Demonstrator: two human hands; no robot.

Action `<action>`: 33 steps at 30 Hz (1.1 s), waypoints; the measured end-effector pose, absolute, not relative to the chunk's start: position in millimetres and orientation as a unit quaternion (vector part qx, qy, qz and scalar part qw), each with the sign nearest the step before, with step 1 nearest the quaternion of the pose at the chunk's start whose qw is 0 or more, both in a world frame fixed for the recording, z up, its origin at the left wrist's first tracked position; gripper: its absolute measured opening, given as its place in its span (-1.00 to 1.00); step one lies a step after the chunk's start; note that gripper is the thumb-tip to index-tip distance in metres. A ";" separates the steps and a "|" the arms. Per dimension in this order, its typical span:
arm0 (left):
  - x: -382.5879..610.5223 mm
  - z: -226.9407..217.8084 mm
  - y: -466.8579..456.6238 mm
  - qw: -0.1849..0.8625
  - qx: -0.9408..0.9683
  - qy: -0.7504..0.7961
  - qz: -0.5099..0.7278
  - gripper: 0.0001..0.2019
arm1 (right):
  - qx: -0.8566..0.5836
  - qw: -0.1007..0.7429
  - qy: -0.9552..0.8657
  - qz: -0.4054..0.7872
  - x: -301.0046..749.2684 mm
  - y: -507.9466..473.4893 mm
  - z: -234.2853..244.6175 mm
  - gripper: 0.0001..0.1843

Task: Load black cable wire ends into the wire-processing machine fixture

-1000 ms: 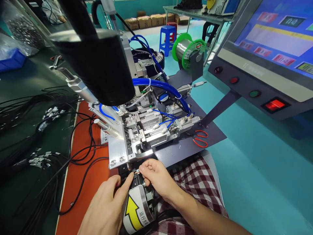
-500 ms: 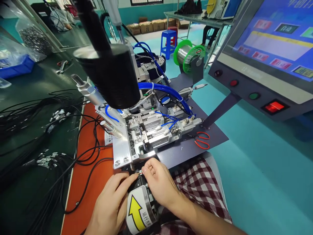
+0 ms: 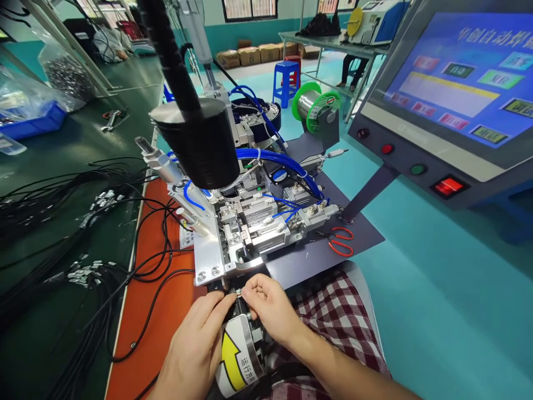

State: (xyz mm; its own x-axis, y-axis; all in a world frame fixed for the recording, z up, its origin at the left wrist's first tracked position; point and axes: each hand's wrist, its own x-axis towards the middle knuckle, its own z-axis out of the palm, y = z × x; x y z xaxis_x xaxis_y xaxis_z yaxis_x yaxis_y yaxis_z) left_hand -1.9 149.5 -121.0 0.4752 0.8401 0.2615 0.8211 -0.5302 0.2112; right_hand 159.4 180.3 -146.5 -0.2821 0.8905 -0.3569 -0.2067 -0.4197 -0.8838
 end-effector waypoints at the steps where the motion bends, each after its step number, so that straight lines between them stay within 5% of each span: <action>1: -1.1 -119.8 150.2 0.022 0.859 0.479 0.178 -0.57 | -0.458 0.392 -0.378 0.703 159.1 179.6 -146.0 -0.51; 27: -4.6 -121.5 138.8 0.069 0.800 0.541 0.250 -0.54 | -0.437 0.423 -0.353 0.711 150.5 181.9 -152.5 -0.51; 33: -20.1 -134.6 99.1 -0.026 0.740 0.659 0.129 -0.56 | -0.437 0.417 -0.350 0.716 152.2 182.3 -153.2 -0.52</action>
State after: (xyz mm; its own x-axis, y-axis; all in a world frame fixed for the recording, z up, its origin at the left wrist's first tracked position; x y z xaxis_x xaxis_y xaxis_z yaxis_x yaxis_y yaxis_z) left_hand -20.1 99.1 -134.6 0.0969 0.9694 0.2257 0.9828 -0.1291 0.1324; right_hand 152.2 182.3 -153.2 -0.2699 0.9030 -0.3341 -0.2903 -0.4072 -0.8660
